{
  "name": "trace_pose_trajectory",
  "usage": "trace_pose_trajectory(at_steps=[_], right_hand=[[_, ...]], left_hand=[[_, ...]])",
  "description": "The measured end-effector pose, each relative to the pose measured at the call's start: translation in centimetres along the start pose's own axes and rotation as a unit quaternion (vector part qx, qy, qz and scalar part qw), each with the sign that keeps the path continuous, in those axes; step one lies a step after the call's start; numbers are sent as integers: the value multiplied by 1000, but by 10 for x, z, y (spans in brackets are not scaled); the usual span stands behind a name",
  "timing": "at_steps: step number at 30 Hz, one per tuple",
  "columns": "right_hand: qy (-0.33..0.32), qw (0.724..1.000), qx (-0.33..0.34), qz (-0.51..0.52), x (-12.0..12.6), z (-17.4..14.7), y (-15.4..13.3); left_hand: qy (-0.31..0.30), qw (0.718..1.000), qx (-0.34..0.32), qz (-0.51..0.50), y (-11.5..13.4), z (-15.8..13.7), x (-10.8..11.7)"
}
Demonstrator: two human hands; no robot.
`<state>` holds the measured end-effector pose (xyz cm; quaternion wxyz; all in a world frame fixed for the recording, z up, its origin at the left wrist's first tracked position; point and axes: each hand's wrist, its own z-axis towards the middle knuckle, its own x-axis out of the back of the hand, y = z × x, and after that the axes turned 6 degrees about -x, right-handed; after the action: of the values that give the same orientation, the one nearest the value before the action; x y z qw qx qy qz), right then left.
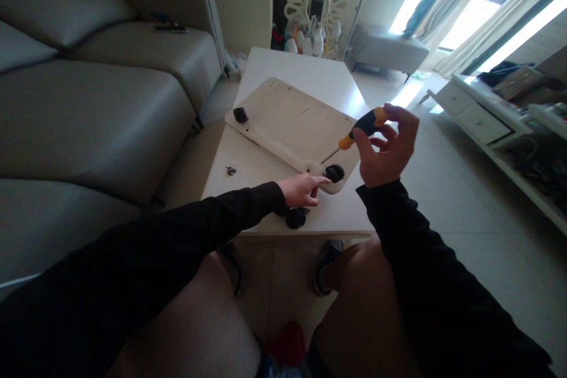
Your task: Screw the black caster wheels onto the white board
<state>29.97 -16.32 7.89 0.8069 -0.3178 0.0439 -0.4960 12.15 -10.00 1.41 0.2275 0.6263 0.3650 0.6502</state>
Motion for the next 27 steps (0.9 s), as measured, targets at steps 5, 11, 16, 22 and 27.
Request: trace_pose_trajectory(at_steps=[5,11,16,22,27], right_hand=[[-26,1000,3,5,1,-2,0],[-60,997,39,35,0,-3,-6],[-101,992,80,12,-1,-6,-8],[-122,988,93,33,-3,-7,-9],[-124,988,93,31,-2,-7,-7]], left_hand=[[-3,999,-4,45,0,2,-4],[-16,996,9,86,14,8,-6],[-8,994,14,105,18,14,-11],[-3,995,8,96,15,19,-14],[-6,995,12,97,17,20,-15]])
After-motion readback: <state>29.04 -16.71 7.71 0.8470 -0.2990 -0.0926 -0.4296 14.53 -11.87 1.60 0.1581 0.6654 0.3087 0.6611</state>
